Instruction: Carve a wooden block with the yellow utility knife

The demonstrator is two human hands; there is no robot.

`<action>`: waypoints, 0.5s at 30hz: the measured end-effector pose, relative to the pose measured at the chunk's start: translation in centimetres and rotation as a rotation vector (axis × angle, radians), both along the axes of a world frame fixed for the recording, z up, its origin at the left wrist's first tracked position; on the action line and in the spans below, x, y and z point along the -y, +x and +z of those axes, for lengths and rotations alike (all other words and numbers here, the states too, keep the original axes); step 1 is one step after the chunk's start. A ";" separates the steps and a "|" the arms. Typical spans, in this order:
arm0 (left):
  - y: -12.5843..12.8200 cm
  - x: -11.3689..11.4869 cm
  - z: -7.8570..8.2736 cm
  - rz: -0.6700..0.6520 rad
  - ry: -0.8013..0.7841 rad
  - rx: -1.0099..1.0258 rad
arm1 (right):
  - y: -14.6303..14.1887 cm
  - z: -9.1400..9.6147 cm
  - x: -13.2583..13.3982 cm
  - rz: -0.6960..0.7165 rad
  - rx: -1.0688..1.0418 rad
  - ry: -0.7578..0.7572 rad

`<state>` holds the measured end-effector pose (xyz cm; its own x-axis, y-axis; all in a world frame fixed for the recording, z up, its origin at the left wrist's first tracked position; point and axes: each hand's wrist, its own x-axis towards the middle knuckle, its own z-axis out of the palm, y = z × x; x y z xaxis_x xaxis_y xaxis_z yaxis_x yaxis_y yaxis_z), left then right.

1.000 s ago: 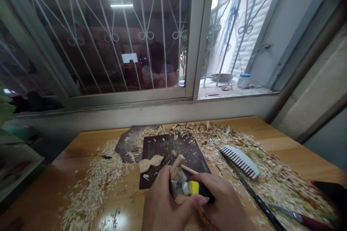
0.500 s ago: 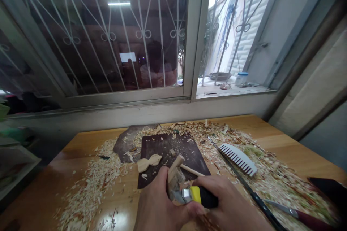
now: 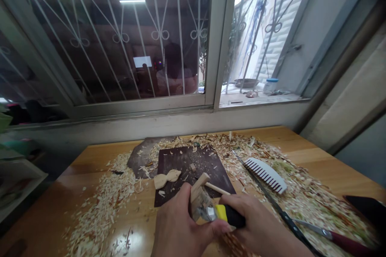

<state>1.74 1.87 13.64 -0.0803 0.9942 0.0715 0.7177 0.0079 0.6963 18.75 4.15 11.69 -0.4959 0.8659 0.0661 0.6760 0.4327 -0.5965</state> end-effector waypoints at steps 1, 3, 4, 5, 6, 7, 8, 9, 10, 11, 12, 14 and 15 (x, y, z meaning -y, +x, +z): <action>0.0 0.0 0.0 -0.006 0.001 -0.003 | 0.0 -0.1 0.0 -0.005 0.012 0.000; 0.0 0.1 0.0 -0.013 0.015 0.011 | 0.1 -0.2 0.1 -0.020 0.028 0.003; 0.0 0.1 0.0 -0.011 0.024 0.023 | 0.1 -0.2 0.2 -0.032 0.038 0.007; 0.0 0.1 0.0 -0.001 0.029 0.035 | 0.1 -0.2 0.3 -0.043 0.050 0.011; 0.0 0.1 0.0 0.009 0.029 0.044 | 0.0 -0.2 0.3 -0.056 0.061 0.016; 0.0 0.1 -0.1 0.013 0.024 0.050 | 0.0 -0.2 0.3 -0.068 0.071 0.020; 0.0 0.1 -0.1 0.012 0.019 0.052 | 0.0 -0.2 0.4 -0.077 0.079 0.021; 0.0 0.1 -0.2 0.009 0.015 0.054 | -0.1 -0.1 0.4 -0.082 0.082 0.020; 0.0 0.1 -0.2 0.004 0.013 0.053 | -0.2 -0.1 0.4 -0.089 0.080 0.021; 0.0 0.1 -0.3 0.000 0.012 0.051 | -0.2 0.0 0.4 -0.097 0.077 0.021; 0.0 0.0 -0.4 -0.003 0.008 0.049 | -0.3 0.0 0.4 -0.104 0.074 0.017; -0.1 0.0 -0.6 -0.010 -0.008 0.048 | -0.4 0.1 0.5 -0.117 0.077 0.004; -0.2 -0.1 -0.6 -0.017 -0.022 0.050 | -0.5 0.0 0.5 -0.122 0.084 -0.001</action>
<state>1.55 1.94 13.04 -0.0661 0.9968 0.0458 0.6822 0.0117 0.7310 18.27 3.68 11.70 -0.3904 0.9202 0.0281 0.7710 0.3435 -0.5363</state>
